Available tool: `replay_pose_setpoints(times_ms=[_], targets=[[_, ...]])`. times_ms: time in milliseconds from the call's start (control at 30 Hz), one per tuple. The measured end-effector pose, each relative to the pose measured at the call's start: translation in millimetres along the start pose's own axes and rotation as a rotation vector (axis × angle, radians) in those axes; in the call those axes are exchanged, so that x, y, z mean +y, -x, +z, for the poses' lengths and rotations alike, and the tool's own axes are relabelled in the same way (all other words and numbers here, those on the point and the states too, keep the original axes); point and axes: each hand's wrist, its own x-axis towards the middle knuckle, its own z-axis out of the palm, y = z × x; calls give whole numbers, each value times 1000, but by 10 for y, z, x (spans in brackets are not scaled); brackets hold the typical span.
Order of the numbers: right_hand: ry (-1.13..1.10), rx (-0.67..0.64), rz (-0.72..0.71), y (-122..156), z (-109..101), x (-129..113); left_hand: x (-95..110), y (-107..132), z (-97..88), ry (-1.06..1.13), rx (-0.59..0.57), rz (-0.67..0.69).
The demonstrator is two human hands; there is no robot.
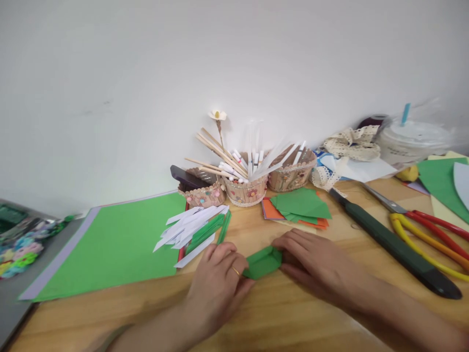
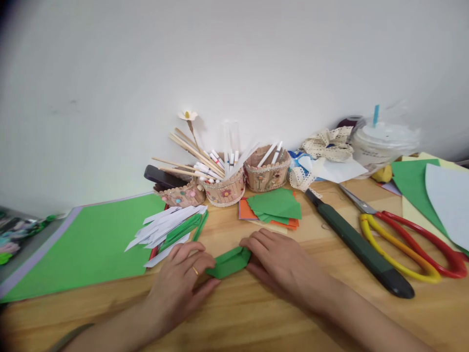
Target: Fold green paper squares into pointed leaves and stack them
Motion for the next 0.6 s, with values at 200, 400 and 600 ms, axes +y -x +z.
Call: replay_pose_setpoints(times_ms=[200, 400, 600], targets=[[-15, -67, 8, -36, -17, 3, -18, -9, -15, 125, -34, -50], [-50, -78, 48, -44, -13, 8, -20, -12, 3, 211, -30, -181], [-149, -78, 113, -37, 16, 15, 13, -14, 11, 242, -33, -280]])
